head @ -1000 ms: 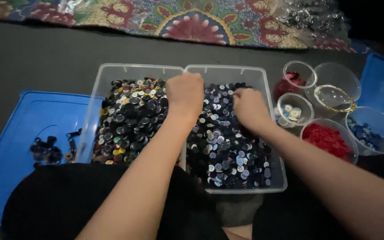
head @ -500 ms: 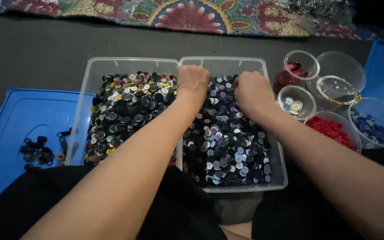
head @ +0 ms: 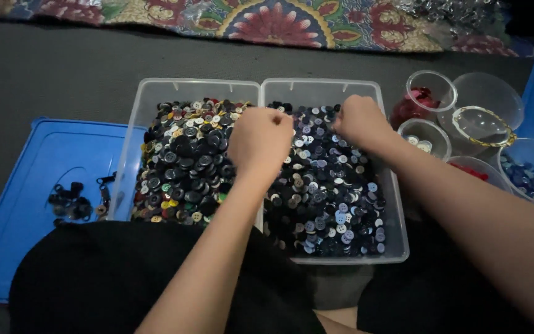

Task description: Sorting various colored and sized buttons from large bins into smaller categorized containers by hand.

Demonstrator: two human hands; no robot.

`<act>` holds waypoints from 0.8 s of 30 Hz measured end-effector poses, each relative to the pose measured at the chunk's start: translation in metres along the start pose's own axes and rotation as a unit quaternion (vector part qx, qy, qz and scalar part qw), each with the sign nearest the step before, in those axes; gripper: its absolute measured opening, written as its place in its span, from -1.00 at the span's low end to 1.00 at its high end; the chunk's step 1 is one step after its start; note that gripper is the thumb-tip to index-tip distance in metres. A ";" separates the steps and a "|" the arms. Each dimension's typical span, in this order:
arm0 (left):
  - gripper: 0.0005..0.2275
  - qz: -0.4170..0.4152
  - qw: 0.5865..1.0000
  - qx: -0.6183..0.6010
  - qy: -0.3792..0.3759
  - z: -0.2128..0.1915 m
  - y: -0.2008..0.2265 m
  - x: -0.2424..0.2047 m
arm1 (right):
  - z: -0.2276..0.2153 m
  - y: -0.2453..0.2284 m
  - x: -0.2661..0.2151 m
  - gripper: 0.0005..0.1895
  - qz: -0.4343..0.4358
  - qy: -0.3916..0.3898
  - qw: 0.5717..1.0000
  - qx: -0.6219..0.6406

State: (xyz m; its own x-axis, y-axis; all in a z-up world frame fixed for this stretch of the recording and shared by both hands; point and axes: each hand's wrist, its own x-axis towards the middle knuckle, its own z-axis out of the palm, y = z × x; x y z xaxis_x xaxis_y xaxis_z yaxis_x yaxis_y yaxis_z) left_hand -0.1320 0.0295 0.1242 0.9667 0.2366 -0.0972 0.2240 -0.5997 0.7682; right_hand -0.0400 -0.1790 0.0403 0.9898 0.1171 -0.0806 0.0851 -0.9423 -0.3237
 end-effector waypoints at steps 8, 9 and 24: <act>-0.86 -0.206 0.839 -0.490 -0.110 -0.010 -0.010 -0.019 | -0.031 -0.020 -0.069 -0.82 0.182 -0.129 0.640 0.735; -0.84 -0.209 0.821 -0.515 -0.127 -0.007 -0.013 -0.018 | -0.024 -0.010 -0.071 -0.84 0.149 -0.153 0.526 0.823; -0.63 -0.205 0.835 -0.490 -0.142 -0.001 -0.030 -0.047 | -0.063 -0.018 -0.122 -0.71 0.156 -0.159 0.687 0.691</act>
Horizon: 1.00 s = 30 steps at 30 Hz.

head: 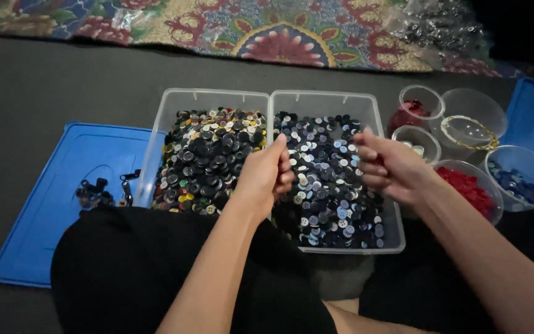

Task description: Sorting various colored and sized buttons from large bins into smaller categorized containers by hand.

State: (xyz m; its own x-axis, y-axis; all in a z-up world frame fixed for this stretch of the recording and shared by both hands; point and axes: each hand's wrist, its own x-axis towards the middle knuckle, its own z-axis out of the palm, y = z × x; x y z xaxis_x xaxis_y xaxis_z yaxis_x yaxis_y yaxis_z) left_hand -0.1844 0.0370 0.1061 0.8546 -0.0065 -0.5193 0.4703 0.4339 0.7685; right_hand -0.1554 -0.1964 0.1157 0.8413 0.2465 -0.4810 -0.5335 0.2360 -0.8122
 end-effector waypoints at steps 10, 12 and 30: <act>-0.80 0.089 0.766 0.637 -0.011 0.012 -0.016 -0.031 | -0.015 0.019 -0.051 -0.57 0.080 0.198 0.864 -0.456; -0.79 0.132 0.748 0.650 0.016 0.026 -0.012 -0.033 | -0.002 0.020 -0.058 -0.68 0.044 0.133 0.804 -0.578; -0.80 0.127 0.747 0.652 0.006 0.047 -0.016 0.021 | 0.010 0.027 0.014 -0.72 -0.102 0.120 0.703 -0.694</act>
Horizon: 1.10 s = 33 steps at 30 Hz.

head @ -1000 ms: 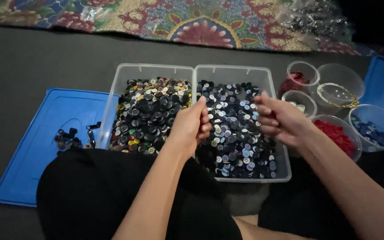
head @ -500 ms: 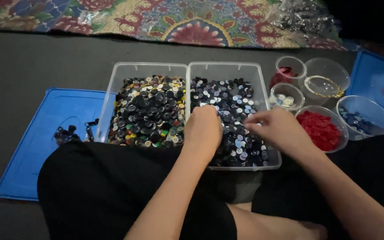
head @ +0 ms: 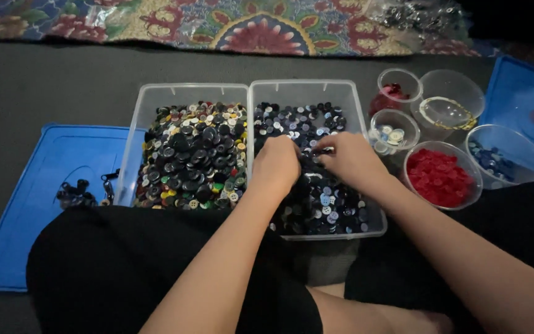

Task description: Sorting various colored and sized buttons from large bins into smaller categorized containers by hand.

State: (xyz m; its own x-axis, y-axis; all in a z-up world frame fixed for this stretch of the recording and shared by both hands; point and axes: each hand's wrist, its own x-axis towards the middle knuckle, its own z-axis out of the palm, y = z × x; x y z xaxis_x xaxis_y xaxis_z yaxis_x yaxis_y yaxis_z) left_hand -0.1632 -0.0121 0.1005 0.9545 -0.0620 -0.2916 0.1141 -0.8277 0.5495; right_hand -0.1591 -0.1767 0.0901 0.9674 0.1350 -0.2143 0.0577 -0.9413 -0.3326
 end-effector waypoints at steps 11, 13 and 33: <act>-0.74 0.020 0.999 0.018 -0.030 -0.007 -0.001 -0.026 | 0.005 -0.004 0.014 -0.78 0.011 0.028 1.000 0.005; -0.74 0.016 0.999 0.012 -0.030 -0.012 0.002 -0.032 | -0.002 -0.015 0.007 -0.76 0.003 0.028 0.999 0.035; -0.81 0.033 0.999 -0.005 0.027 0.025 -0.015 0.028 | -0.018 -0.018 0.005 -0.75 0.008 -0.049 0.999 0.010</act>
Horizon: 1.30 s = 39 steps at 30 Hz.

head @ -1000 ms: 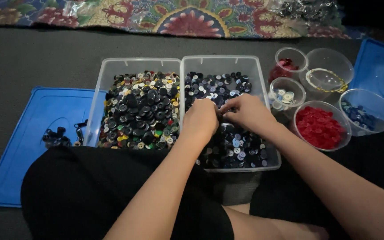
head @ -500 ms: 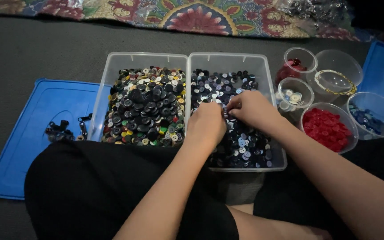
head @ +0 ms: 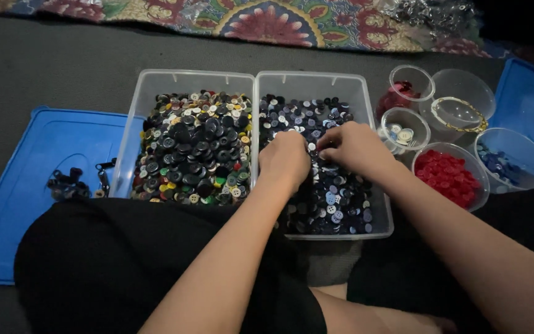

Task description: Sorting various colored and sized buttons from large bins into smaller categorized containers by hand.

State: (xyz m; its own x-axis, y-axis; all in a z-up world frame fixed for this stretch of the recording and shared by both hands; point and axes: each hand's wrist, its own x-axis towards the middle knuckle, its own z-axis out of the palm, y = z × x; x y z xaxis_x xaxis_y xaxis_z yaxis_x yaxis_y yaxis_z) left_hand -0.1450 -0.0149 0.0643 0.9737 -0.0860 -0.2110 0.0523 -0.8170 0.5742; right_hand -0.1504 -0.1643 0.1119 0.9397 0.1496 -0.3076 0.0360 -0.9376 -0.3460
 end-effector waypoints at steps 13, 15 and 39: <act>-0.85 0.044 0.997 0.002 0.058 -0.007 0.004 -0.010 | 0.034 0.040 0.041 -0.79 0.002 0.017 0.999 0.032; -0.85 0.041 0.997 0.018 0.055 -0.009 0.007 -0.012 | 0.030 0.040 0.036 -0.79 0.028 0.023 0.998 0.059; -0.91 0.077 0.991 0.050 0.093 0.007 -0.006 -0.005 | 0.011 0.021 0.008 -0.87 0.185 0.073 0.759 0.620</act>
State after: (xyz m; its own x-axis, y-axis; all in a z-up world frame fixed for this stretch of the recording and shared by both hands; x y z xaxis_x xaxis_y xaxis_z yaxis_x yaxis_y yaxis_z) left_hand -0.1517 -0.0136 0.0563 0.9929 -0.1160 0.0280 -0.1142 -0.8557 0.5047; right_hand -0.1457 -0.1793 0.0926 0.8387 -0.1723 -0.5166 -0.5022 0.1224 -0.8561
